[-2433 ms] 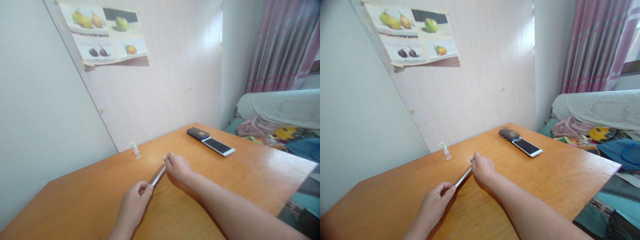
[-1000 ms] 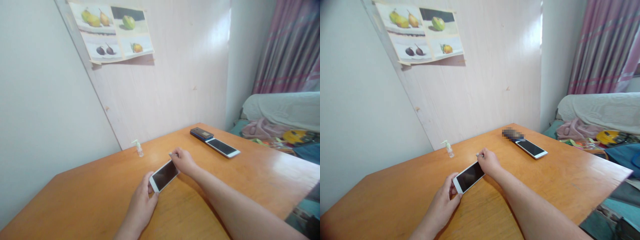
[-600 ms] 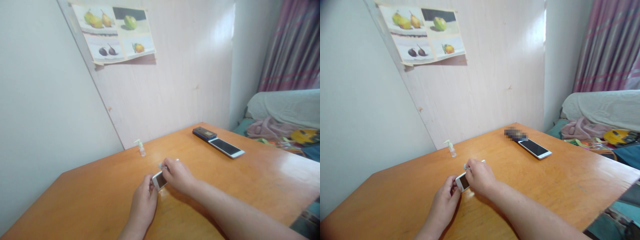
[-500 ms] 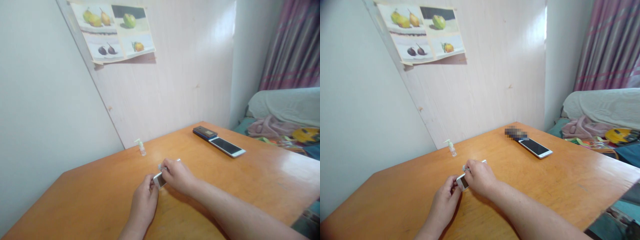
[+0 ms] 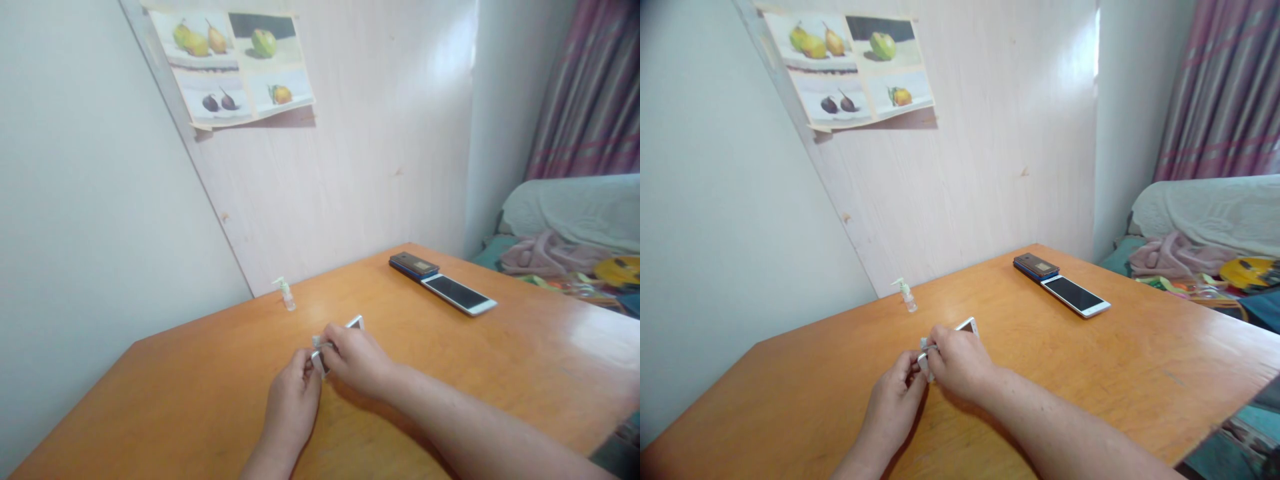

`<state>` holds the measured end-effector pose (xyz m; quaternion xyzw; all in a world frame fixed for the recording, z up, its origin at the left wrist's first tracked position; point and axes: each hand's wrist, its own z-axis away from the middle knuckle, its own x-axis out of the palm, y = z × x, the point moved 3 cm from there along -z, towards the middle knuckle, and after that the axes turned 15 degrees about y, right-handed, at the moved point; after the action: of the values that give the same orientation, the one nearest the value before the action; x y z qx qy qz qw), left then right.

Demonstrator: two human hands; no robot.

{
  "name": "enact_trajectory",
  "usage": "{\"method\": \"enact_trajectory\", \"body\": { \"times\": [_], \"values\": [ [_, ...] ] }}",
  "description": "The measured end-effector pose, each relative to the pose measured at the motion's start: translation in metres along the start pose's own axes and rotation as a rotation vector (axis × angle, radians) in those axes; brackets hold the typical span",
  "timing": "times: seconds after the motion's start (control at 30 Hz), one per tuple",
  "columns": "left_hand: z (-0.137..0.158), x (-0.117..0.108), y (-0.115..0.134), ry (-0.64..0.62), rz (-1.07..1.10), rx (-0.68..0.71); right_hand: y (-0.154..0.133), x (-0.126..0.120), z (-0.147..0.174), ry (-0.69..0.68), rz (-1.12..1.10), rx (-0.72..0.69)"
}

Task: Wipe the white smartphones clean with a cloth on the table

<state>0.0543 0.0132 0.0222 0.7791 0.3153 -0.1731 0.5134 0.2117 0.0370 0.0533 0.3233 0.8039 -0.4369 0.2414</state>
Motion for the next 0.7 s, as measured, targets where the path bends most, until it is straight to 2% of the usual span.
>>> {"method": "enact_trajectory", "body": {
  "times": [0.1,0.17,0.23,0.4,0.47,0.6,0.63,0.7],
  "values": [
    [0.0,0.0,0.001,0.006,-0.01,0.0,0.029,-0.018,-0.02,0.076,0.165,0.209],
    [0.0,0.0,0.002,0.007,-0.003,0.007,0.041,-0.027,-0.028,0.112,0.237,0.293],
    [0.0,0.001,0.002,0.005,-0.006,0.009,0.038,-0.026,-0.026,0.117,0.223,0.279],
    [0.0,0.001,0.001,-0.018,-0.002,0.004,0.006,-0.004,-0.004,0.003,0.014,-0.025],
    [0.0,0.001,0.0,-0.016,0.009,0.002,0.013,-0.006,-0.008,0.021,0.044,0.014],
    [0.0,0.002,0.001,-0.014,0.029,0.0,0.046,-0.025,-0.028,0.152,0.222,0.271],
    [0.0,0.002,0.001,-0.015,0.034,-0.001,0.048,-0.026,-0.029,0.164,0.234,0.287],
    [0.001,0.002,0.002,-0.012,0.044,-0.009,0.041,-0.022,-0.025,0.149,0.182,0.231]
  ]
}}
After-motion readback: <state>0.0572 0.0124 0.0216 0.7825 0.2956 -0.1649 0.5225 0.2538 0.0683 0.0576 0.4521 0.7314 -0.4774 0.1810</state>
